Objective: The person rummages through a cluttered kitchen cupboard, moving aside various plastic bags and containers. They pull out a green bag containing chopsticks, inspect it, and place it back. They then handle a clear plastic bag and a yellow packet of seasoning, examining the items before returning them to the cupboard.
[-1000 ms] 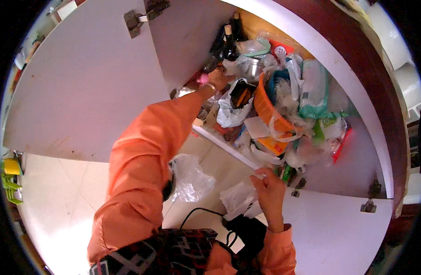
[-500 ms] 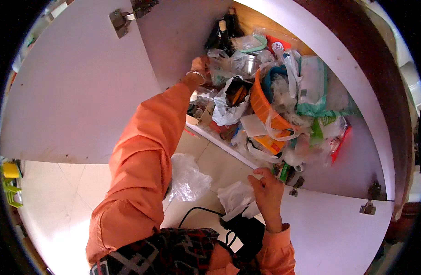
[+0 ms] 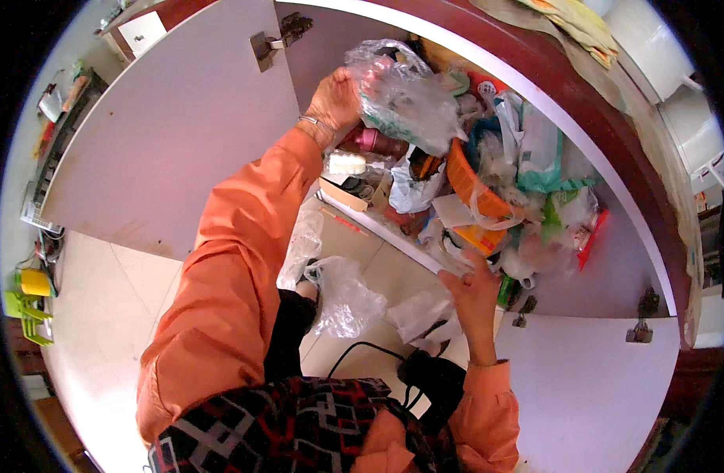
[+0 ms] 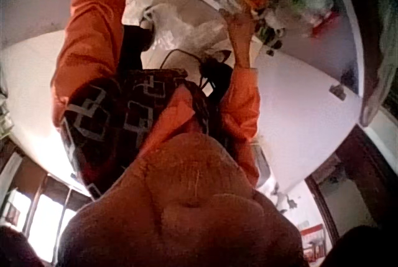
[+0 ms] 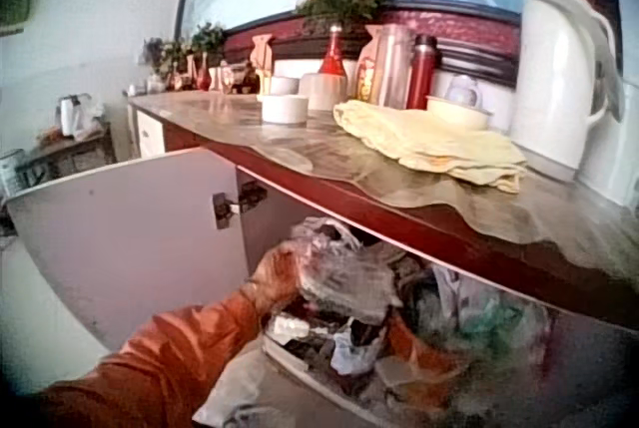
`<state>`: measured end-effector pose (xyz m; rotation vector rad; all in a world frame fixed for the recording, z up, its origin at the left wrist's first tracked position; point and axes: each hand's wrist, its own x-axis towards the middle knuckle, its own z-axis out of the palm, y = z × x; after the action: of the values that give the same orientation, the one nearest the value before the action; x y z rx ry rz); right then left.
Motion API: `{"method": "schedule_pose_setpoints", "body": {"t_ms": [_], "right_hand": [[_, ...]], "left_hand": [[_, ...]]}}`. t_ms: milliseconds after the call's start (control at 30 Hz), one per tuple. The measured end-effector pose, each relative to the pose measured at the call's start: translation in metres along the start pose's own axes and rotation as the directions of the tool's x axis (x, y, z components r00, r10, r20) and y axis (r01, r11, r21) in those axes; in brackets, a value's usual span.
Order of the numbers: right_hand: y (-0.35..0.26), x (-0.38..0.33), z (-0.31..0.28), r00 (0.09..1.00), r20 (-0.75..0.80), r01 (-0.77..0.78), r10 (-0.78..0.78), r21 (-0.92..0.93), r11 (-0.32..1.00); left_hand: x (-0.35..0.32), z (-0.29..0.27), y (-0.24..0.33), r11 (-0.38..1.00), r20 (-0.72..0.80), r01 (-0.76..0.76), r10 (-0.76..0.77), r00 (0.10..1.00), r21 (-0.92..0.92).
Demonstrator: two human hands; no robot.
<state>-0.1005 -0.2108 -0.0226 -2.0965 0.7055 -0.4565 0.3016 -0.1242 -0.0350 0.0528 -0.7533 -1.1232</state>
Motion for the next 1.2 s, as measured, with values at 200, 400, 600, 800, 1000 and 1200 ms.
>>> {"method": "schedule_pose_setpoints", "body": {"t_ms": [200, 400, 600, 800, 1000, 1200], "right_hand": [[-0.026, 0.004, -0.011, 0.944, 0.290, -0.322, 0.159, 0.700, 0.638], [-0.024, 0.008, -0.003, 0.942, 0.236, -0.330, 0.239, 0.783, 0.528], [-0.028, -0.003, -0.014, 0.990, 0.115, -0.140, 0.080, 0.783, 0.607], [-0.014, -0.002, -0.021, 0.989, 0.113, -0.150, 0.100, 0.823, 0.548], [0.003, 0.006, -0.030, 0.917, 0.143, -0.283, 0.372, 0.891, 0.354], [0.017, 0.014, -0.032, 0.855, 0.156, -0.354, 0.494, 0.872, 0.337]], "left_hand": [[-0.018, 0.126, -0.071, 0.891, -0.383, 0.074, 0.117, 0.916, 0.449], [-0.075, 0.167, -0.126, 0.629, -0.391, 0.271, 0.057, 0.919, 0.729], [-0.107, 0.177, -0.111, -0.836, -0.178, 0.303, 0.248, 0.952, 0.458], [-0.123, 0.162, -0.074, -0.383, -0.369, 0.586, 0.506, 0.780, 0.714], [-0.137, 0.163, -0.039, 0.253, -0.580, 0.539, 0.539, 0.611, 0.803], [-0.251, 0.085, -0.047, -0.511, -0.789, 0.762, 0.233, 0.568, 0.398]]}}
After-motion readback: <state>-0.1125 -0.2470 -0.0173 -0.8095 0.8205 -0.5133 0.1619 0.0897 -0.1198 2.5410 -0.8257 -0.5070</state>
